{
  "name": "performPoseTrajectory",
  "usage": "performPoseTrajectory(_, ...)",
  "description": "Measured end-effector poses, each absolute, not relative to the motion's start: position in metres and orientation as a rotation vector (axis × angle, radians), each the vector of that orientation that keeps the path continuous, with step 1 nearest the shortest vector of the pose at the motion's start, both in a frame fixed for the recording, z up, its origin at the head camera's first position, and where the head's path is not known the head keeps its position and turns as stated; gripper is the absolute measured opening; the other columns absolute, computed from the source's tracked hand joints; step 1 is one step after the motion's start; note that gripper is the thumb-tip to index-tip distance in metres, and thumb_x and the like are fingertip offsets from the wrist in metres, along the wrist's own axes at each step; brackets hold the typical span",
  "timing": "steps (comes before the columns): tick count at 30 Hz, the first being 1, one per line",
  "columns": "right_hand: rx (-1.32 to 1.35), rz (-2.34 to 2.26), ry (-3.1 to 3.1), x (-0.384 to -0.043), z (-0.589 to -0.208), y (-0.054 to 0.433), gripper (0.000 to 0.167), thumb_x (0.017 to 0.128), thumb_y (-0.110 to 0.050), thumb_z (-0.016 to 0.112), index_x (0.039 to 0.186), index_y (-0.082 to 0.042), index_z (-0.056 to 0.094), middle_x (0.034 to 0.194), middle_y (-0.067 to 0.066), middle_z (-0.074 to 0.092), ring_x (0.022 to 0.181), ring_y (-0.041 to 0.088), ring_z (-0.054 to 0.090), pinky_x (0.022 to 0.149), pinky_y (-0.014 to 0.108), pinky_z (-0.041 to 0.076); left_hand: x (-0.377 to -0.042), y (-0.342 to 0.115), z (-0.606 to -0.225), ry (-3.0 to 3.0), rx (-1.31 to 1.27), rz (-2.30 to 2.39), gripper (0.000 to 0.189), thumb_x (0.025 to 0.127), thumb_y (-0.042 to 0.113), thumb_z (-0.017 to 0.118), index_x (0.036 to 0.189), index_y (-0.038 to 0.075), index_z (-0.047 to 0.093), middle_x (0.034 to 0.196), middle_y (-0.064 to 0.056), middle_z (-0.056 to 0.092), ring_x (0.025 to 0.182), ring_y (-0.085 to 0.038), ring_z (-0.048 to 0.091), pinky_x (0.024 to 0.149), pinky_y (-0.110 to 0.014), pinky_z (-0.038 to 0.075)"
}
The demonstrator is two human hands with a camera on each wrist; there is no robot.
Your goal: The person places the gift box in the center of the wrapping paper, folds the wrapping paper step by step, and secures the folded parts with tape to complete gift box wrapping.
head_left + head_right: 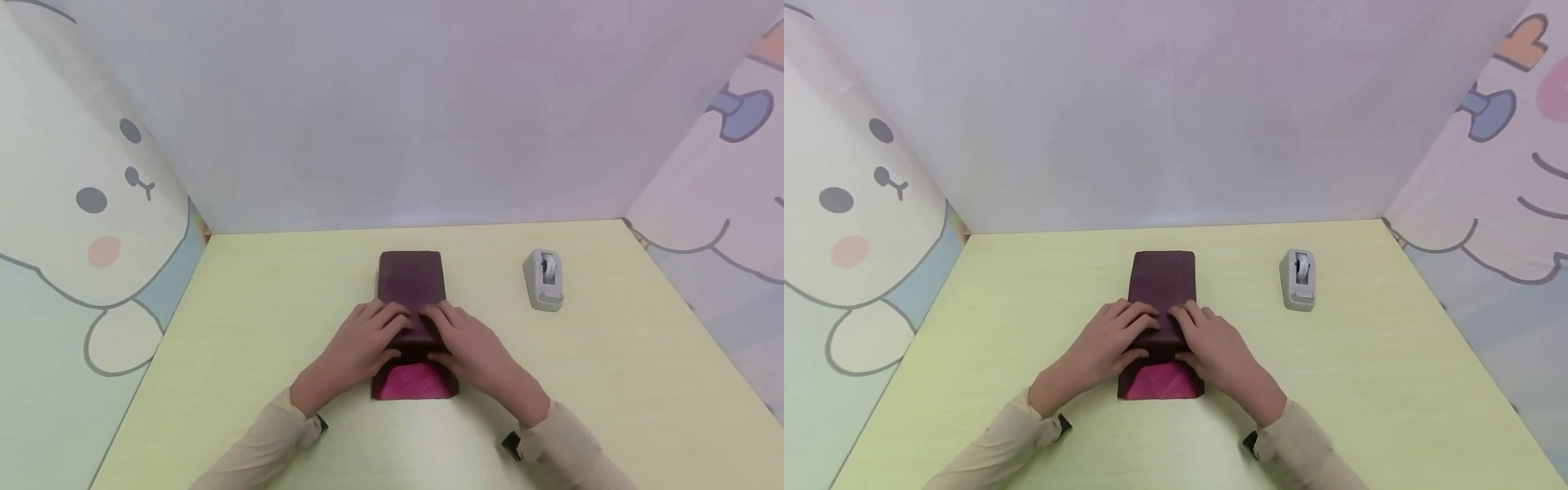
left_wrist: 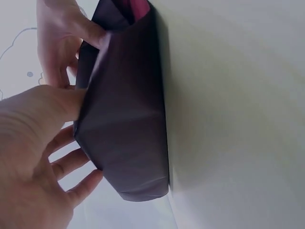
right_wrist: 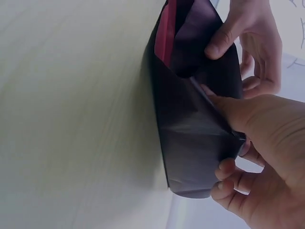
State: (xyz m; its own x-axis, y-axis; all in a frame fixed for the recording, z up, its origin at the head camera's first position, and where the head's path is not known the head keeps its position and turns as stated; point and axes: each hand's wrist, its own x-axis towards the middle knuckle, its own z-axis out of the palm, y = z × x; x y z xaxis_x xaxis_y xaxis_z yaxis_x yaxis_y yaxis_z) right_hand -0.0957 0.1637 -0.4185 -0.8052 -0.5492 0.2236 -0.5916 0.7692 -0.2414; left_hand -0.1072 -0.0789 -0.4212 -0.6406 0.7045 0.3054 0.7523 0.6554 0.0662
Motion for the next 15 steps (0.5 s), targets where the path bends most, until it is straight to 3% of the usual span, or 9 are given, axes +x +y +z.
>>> performPoseTrajectory(4,0.888,0.398,-2.822,-0.096,-0.42,0.16,0.068,0.082,-0.021,0.09,0.139,-0.011,0.054,0.12,0.002,0.06,0.098,0.022,0.065,0.081,0.038,0.059,-0.107,-0.077,-0.419,-2.645,-1.176,-0.237,0.058,0.08,0.031,0.092,0.128,0.022,0.061,0.136,0.003,0.057,0.113,-0.018,0.052,0.102,-0.041,0.049)
performPoseTrajectory(8,0.884,0.339,-2.823,-0.096,-0.42,0.157,0.068,0.082,-0.021,0.09,0.138,-0.01,0.054,0.116,0.004,0.059,0.095,0.022,0.063,0.077,0.037,0.059,-0.107,-0.073,-0.42,-2.652,-1.151,-0.169,0.056,0.081,0.025,0.09,0.128,0.021,0.06,0.137,0.001,0.056,0.114,-0.02,0.051,0.101,-0.043,0.048)
performPoseTrajectory(15,0.856,0.248,-2.835,-0.094,-0.42,0.154,0.073,0.081,-0.033,0.091,0.139,-0.01,0.054,0.113,0.004,0.059,0.092,0.021,0.063,0.073,0.035,0.058,-0.105,-0.068,-0.422,-2.676,-1.118,-0.091,0.048,0.086,0.018,0.08,0.129,0.018,0.059,0.14,-0.003,0.054,0.119,-0.023,0.049,0.101,-0.045,0.047)
